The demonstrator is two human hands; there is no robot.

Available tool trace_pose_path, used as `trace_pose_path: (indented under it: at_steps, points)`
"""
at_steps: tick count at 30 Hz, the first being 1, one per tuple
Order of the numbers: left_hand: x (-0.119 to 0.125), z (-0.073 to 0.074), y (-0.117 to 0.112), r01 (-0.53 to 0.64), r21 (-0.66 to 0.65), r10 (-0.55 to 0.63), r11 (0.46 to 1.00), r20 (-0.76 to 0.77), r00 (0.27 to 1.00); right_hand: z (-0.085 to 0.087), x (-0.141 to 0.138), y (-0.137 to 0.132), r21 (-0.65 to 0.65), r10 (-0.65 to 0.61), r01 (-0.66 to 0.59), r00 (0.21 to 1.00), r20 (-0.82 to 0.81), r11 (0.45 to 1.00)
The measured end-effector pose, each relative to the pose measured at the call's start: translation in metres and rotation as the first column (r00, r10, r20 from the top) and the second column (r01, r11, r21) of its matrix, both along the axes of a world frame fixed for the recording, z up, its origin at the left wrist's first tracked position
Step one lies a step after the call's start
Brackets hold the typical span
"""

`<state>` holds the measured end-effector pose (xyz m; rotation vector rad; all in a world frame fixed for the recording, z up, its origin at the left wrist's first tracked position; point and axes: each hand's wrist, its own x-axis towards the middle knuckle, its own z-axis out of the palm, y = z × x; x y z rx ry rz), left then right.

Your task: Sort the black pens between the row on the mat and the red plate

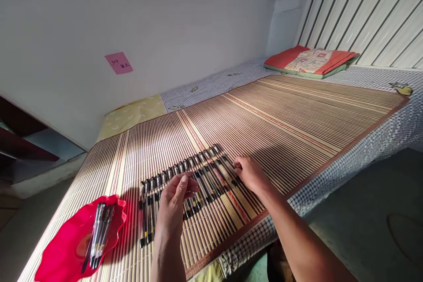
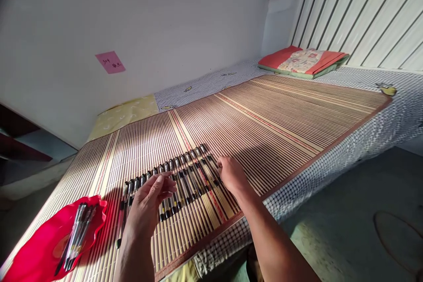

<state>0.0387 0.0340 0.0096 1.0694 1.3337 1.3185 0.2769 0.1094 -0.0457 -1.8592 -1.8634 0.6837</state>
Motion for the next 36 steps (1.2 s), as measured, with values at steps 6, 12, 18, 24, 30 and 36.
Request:
trace_pose_path:
  at_steps: [6, 12, 18, 24, 30, 36]
  points:
    - [-0.003, -0.001, 0.001, -0.019, -0.008, 0.019, 1.000, 0.010, 1.000, 0.000, -0.001, -0.004, 0.007, 0.026, -0.026, 1.000, -0.016, 1.000]
    - [-0.010, -0.006, 0.000, -0.009, -0.001, 0.009, 1.000, 0.018, 1.000, -0.001, 0.000, -0.003, 0.024, 0.029, -0.029, 0.999, -0.021, 0.999]
    - [-0.011, -0.007, 0.000, -0.025, -0.001, 0.025, 1.000, 0.014, 1.000, 0.004, 0.001, -0.007, 0.019, 0.015, -0.014, 0.999, -0.039, 1.000]
    - [-0.015, -0.007, 0.001, -0.023, -0.004, 0.023, 1.000, 0.023, 0.999, 0.010, 0.002, -0.010, 0.045, 0.020, -0.016, 0.997, -0.075, 0.999]
    - [-0.016, -0.007, 0.002, -0.042, 0.004, 0.042, 0.999, 0.033, 0.999, 0.022, -0.005, -0.019, 0.109, 0.042, -0.046, 0.999, 0.034, 0.993]
    - [-0.017, -0.005, 0.002, -0.032, 0.006, 0.032, 0.999, 0.021, 0.999, 0.031, -0.007, -0.033, -0.020, 0.109, -0.107, 0.979, 0.173, 0.994]
